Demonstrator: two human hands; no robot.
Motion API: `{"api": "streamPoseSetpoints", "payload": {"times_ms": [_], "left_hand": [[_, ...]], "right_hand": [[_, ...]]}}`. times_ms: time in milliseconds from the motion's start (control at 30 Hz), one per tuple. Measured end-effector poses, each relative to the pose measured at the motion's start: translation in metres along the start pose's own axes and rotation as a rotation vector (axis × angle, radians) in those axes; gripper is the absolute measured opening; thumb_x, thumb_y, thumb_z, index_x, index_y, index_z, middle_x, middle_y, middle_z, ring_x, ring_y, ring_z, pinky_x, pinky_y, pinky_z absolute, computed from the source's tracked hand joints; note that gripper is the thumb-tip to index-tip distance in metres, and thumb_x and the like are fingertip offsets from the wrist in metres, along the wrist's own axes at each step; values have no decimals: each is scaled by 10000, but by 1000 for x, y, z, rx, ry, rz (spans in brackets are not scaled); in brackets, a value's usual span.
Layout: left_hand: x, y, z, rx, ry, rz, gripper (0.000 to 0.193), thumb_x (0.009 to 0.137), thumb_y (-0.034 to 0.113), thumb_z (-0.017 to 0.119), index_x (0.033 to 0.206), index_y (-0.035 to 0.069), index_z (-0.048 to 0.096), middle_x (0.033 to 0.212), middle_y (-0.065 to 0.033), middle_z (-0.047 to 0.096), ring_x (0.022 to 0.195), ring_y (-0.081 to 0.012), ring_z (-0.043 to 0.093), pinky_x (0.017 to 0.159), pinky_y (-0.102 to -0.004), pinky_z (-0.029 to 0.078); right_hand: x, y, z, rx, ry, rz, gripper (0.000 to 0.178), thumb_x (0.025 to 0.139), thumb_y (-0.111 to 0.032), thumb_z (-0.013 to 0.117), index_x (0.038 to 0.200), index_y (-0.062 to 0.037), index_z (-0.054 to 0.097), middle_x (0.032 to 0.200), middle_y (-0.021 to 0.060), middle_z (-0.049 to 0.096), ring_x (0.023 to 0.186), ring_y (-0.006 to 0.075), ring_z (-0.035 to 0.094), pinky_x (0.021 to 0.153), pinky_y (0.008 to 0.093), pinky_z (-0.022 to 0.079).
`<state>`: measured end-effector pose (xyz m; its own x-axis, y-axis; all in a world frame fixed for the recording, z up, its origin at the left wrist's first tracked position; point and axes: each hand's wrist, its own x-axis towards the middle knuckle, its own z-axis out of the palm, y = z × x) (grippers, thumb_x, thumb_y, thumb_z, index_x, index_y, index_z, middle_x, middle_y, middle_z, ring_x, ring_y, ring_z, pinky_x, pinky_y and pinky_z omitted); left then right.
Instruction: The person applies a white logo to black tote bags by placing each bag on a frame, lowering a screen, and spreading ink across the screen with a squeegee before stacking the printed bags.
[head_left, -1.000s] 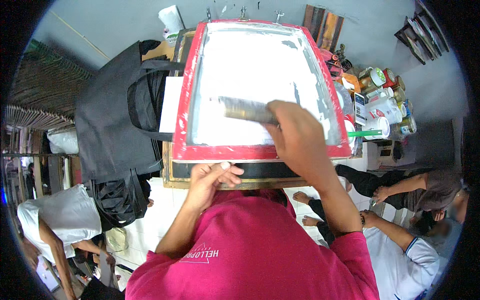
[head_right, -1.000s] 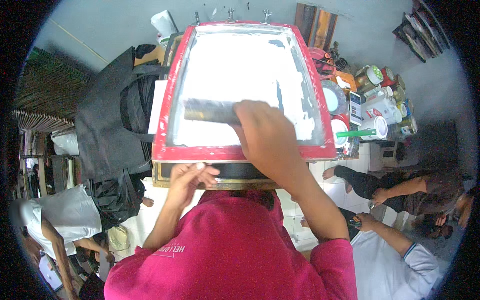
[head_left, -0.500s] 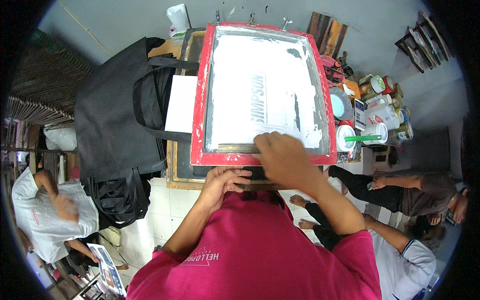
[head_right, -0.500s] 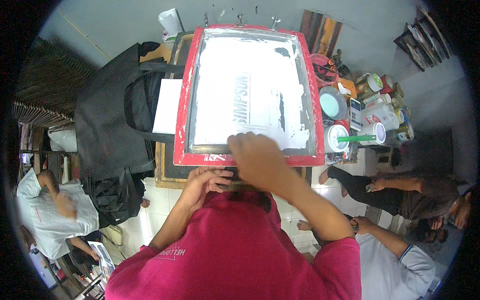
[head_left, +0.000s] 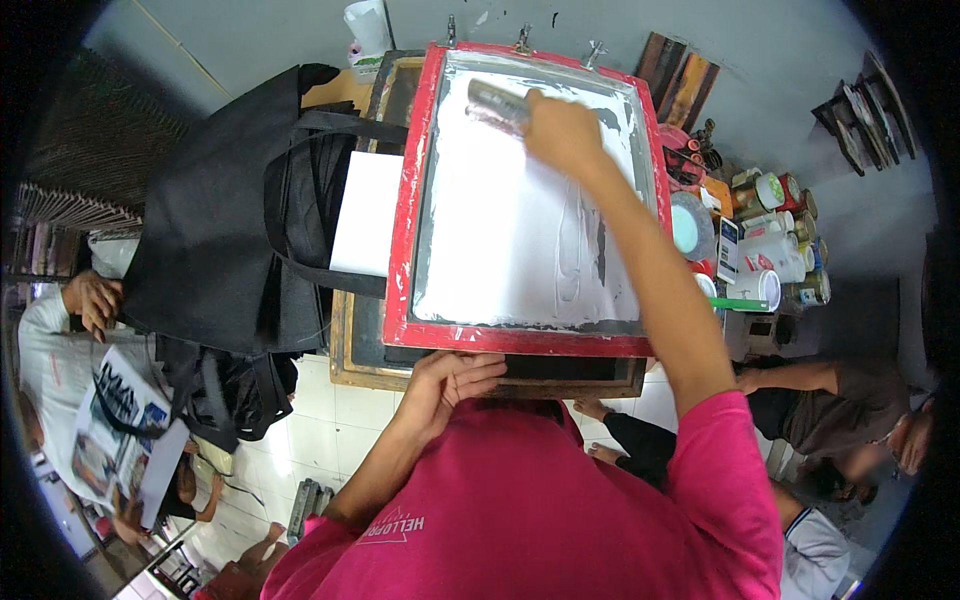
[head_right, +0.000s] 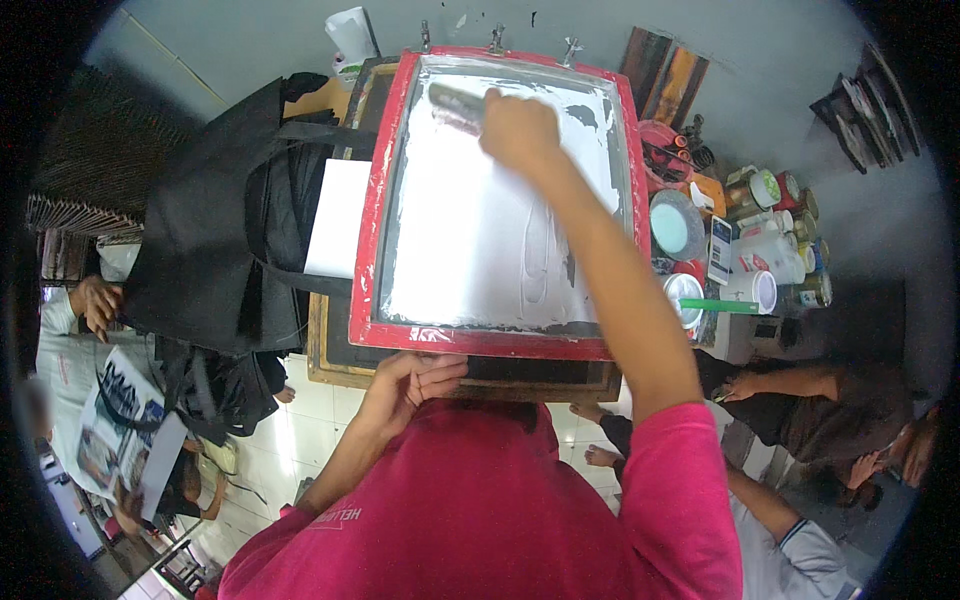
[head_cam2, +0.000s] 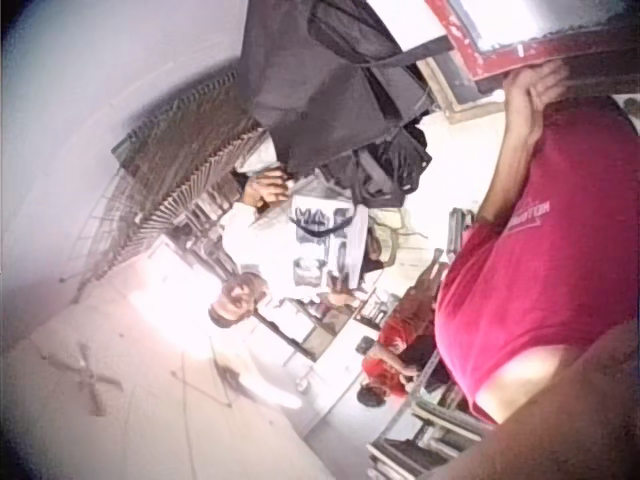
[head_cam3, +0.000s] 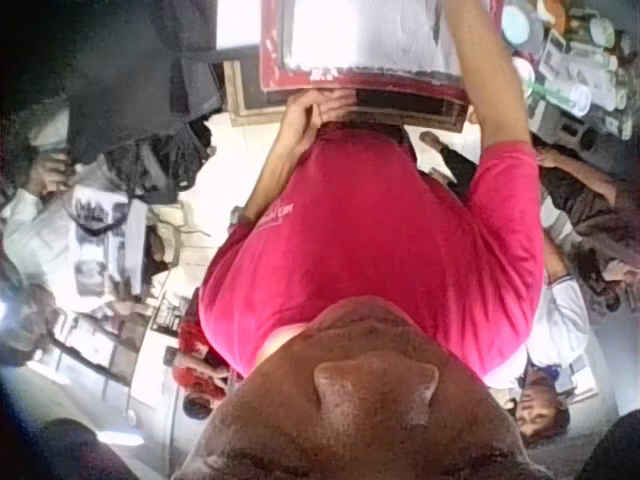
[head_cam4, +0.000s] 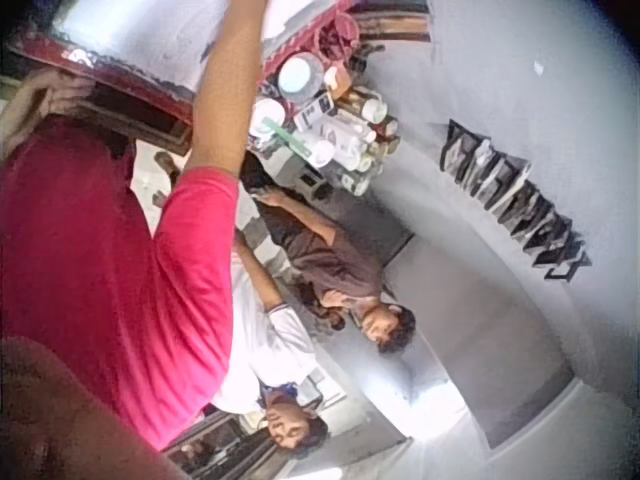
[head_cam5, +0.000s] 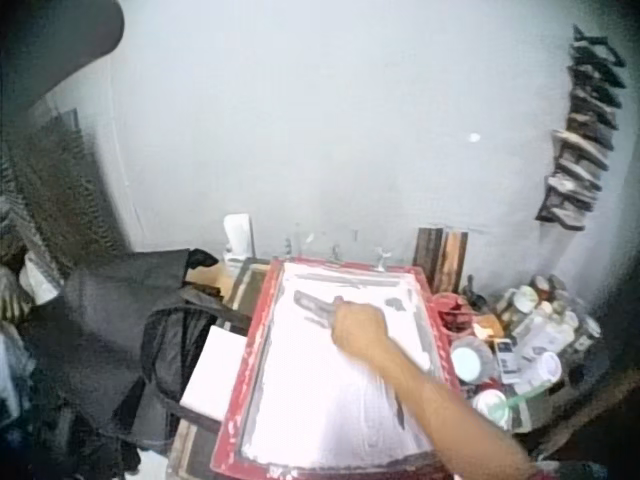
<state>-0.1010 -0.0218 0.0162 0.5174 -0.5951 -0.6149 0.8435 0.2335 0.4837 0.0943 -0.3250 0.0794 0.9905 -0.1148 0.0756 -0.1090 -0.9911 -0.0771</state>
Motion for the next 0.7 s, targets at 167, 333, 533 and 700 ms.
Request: {"api": "streamPoseSetpoints", "payload": {"times_ms": [167, 333, 533, 700], "left_hand": [[-8, 18, 7, -83, -105, -138, 429, 1002, 245, 533, 1236, -102, 622, 1292, -265, 664, 1189, -356, 673, 1035, -449, 542], [45, 98, 35, 922, -78, 540, 321, 1033, 214, 615, 1275, 15, 681, 1141, -121, 738, 1056, -198, 694, 963, -341, 534], [201, 245, 95, 1639, 276, 1580, 503, 864, 218, 745, 1315, 21, 643, 1225, -251, 675, 1198, -412, 601, 1023, -449, 480], [226, 255, 90, 1603, 153, 1042, 395, 830, 252, 784, 1113, -20, 743, 967, -266, 731, 932, -411, 707, 893, -463, 528]], "right_hand": [[50, 50, -21, 217, -87, -75, 386, 827, -246, 720, 1150, -37, 696, 1066, 196, 741, 1015, 371, 711, 911, 481, 536], [62, 54, -7, 112, 22, -125, 446, 811, -319, 781, 1167, -60, 705, 1040, 204, 740, 1001, 393, 698, 889, 488, 532], [48, 45, 19, 8, 174, -54, 458, 808, -432, 790, 1075, -77, 676, 960, 152, 747, 932, 371, 711, 785, 502, 537], [34, 43, 21, -7, 167, -121, 457, 821, -472, 776, 999, -69, 652, 916, 148, 735, 870, 385, 705, 744, 515, 525]]}}
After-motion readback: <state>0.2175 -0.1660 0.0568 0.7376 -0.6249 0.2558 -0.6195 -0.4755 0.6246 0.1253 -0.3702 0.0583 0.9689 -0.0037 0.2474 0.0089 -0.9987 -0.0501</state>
